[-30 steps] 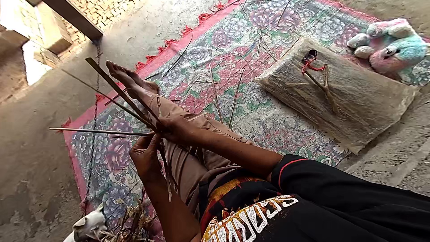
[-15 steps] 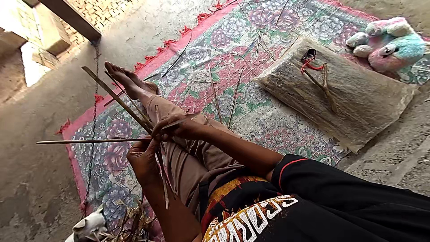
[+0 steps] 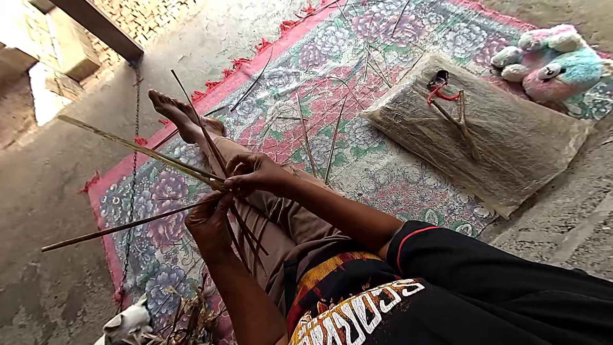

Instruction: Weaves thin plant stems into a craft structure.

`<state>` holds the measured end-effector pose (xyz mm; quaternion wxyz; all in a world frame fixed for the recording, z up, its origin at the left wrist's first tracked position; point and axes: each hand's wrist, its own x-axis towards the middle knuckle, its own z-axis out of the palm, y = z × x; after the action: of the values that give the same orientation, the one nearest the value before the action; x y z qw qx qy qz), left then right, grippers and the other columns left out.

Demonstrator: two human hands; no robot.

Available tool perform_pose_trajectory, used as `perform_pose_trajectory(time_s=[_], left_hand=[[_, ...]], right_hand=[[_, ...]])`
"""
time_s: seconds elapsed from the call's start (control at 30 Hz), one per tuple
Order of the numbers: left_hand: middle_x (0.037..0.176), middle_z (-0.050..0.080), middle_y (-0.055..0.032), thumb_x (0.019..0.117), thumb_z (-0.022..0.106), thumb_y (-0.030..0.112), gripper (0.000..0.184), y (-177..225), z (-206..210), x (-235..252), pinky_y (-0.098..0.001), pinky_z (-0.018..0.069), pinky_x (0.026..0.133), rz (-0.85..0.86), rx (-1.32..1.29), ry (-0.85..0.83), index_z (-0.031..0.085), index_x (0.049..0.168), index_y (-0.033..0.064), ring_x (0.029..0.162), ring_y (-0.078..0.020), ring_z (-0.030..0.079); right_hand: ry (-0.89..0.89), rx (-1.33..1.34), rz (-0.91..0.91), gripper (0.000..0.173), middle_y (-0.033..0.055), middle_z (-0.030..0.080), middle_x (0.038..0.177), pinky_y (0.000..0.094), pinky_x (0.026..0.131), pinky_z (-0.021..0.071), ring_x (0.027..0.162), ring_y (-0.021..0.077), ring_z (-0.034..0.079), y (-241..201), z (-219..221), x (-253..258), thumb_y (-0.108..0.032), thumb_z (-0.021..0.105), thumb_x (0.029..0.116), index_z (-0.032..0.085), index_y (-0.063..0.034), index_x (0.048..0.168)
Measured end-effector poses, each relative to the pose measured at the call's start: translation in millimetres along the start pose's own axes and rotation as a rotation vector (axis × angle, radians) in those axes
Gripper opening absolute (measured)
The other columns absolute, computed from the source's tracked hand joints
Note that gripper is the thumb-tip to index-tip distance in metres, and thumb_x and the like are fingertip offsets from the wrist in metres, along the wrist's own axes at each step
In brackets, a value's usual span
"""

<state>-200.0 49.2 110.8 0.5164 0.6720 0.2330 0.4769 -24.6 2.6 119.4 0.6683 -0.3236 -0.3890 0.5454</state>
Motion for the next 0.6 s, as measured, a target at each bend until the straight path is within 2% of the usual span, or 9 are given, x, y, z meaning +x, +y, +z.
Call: perform_pose_trajectory(time_s=[0.07,0.17,0.27,0.33,0.4,0.5,0.6], left_hand=[[0.088,0.075,0.0068,0.0929,0.069,0.003,0.013,-3,0,0,-0.0228,0.0593,0.075,-0.012,0.020,0.001,0.076,0.099,0.0121,0.076,-0.0038,0.069],[0.087,0.075,0.0056,0.0935,0.067,0.001,0.014,-4,2,0,-0.0230,0.0598,0.074,-0.069,0.044,0.011,0.075,0.099,0.0097,0.075,-0.0042,0.070],[0.085,0.075,0.0048,0.0940,0.065,0.000,0.013,-2,2,0,-0.0228,0.0598,0.072,-0.113,0.054,0.013,0.075,0.098,0.0086,0.073,-0.0045,0.070],[0.084,0.075,0.0050,0.0945,0.065,0.001,0.013,-1,1,-1,-0.0221,0.0595,0.071,-0.134,0.053,0.014,0.075,0.097,0.0085,0.072,-0.0042,0.069],[0.083,0.075,0.0049,0.0941,0.065,-0.001,0.013,2,2,-1,-0.0221,0.0597,0.069,-0.166,0.051,0.044,0.074,0.098,0.0080,0.071,-0.0043,0.069],[0.082,0.074,0.0042,0.0932,0.066,-0.001,0.012,4,5,-1,-0.0230,0.0605,0.068,-0.207,0.059,0.092,0.072,0.100,0.0065,0.070,-0.0051,0.069],[0.084,0.075,0.0026,0.0913,0.067,-0.005,0.014,3,6,-1,-0.0234,0.0605,0.069,-0.182,0.046,0.094,0.073,0.100,0.0046,0.070,-0.0057,0.070]], right_hand=[[-0.039,-0.007,-0.019,0.013,0.0034,0.060,0.068,0.0262,0.056,0.0542,0.057,0.0085,0.059,0,0,0,0.007,0.064,0.0931,0.057,0.0060,0.103],[-0.077,-0.058,-0.072,0.009,0.0001,0.053,0.062,0.0226,0.052,0.0495,0.052,0.0055,0.053,1,-1,2,0.012,0.061,0.0904,0.057,0.0056,0.095],[-0.134,-0.146,-0.092,0.005,0.0013,0.056,0.067,0.0222,0.055,0.0498,0.056,0.0044,0.054,-3,-4,-1,0.009,0.058,0.0935,0.062,0.0076,0.096],[-0.199,-0.205,-0.127,0.010,0.0033,0.060,0.071,0.0231,0.057,0.0504,0.059,0.0048,0.056,-2,-6,0,0.006,0.055,0.0963,0.065,0.0087,0.096],[-0.253,-0.264,-0.205,0.015,0.0054,0.063,0.075,0.0230,0.058,0.0501,0.062,0.0048,0.057,0,-8,1,0.006,0.053,0.0956,0.066,0.0099,0.097],[-0.271,-0.342,-0.268,0.012,0.0093,0.065,0.079,0.0242,0.062,0.0510,0.066,0.0067,0.058,0,-10,3,0.004,0.061,0.0933,0.068,0.0115,0.100],[-0.156,-0.383,-0.211,0.009,0.0074,0.062,0.075,0.0258,0.064,0.0509,0.065,0.0070,0.056,0,-7,2,0.004,0.068,0.0913,0.066,0.0091,0.097]])
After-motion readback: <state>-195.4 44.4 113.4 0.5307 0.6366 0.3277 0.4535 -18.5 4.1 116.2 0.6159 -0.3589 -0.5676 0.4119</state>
